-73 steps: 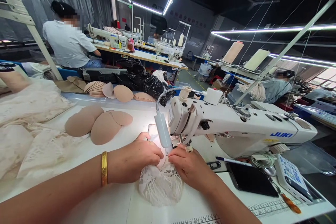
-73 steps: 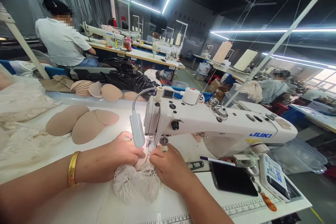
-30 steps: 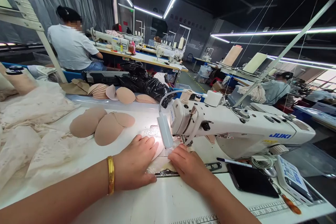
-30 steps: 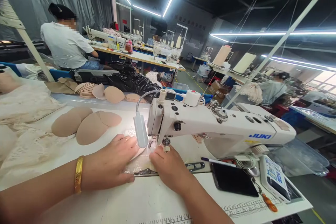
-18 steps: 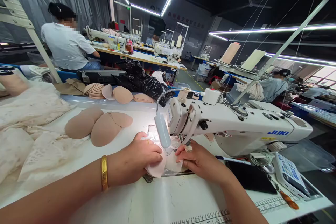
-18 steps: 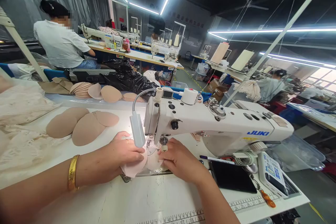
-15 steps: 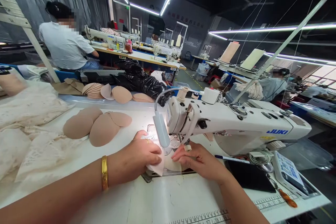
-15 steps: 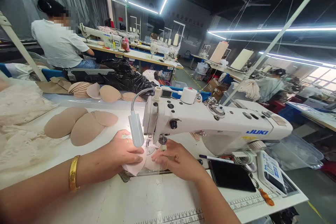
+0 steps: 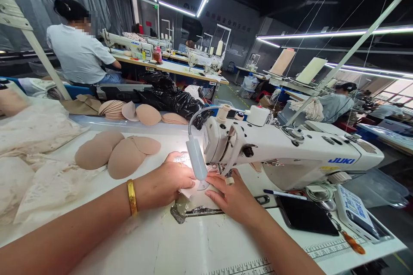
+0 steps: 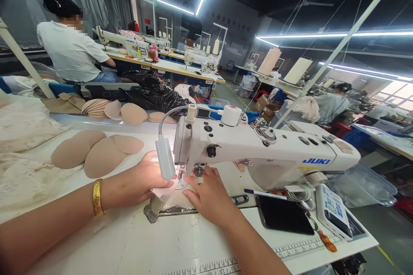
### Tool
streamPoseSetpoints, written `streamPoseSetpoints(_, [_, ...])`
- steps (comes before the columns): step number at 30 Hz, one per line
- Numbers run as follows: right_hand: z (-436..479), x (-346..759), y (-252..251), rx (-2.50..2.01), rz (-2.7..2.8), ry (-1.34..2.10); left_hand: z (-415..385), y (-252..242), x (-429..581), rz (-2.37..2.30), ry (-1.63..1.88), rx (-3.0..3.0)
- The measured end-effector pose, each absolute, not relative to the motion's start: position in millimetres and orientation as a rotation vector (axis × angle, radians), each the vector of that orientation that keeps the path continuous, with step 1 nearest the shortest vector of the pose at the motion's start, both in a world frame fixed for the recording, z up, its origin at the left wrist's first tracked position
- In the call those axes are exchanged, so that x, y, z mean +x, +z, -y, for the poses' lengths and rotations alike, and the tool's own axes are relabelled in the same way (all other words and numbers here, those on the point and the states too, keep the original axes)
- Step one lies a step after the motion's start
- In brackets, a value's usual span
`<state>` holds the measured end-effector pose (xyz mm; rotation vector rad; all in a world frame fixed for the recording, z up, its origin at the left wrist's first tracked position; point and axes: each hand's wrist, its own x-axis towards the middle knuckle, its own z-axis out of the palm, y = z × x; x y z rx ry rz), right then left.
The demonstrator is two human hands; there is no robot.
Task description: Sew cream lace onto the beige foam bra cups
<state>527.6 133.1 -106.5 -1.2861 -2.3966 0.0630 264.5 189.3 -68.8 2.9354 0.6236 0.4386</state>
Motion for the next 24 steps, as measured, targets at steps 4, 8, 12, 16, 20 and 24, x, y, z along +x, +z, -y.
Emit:
streamPoseSetpoints(4, [-132.4, 526.9, -107.5, -1.279, 2.387, 0.047, -189.0, -71.1, 265.2, -0.625, 0.391, 2.926])
streamPoseSetpoints(8, [-132.3, 530.0, -108.6, -1.245, 2.379, -0.009, -188.0, -74.8, 266.1, -0.645, 0.370, 2.933])
streamPoseSetpoints(12, [-131.4, 532.5, -104.3, -1.229, 2.330, 0.002, -187.7, -77.9, 266.4, -0.637, 0.453, 2.936])
streamPoseSetpoints(16, [-130.6, 530.0, -99.2, -1.192, 2.168, 0.055, -189.0, -80.2, 267.3, -0.603, 0.533, 2.942])
streamPoseSetpoints(20, [-130.6, 526.5, -97.1, -1.156, 2.092, 0.070, -189.0, -81.8, 267.9, -0.634, 0.537, 2.943])
streamPoseSetpoints(24, [-130.4, 525.3, -96.1, -1.157, 2.088, 0.094, -186.3, -81.5, 267.1, -0.662, 0.484, 2.960])
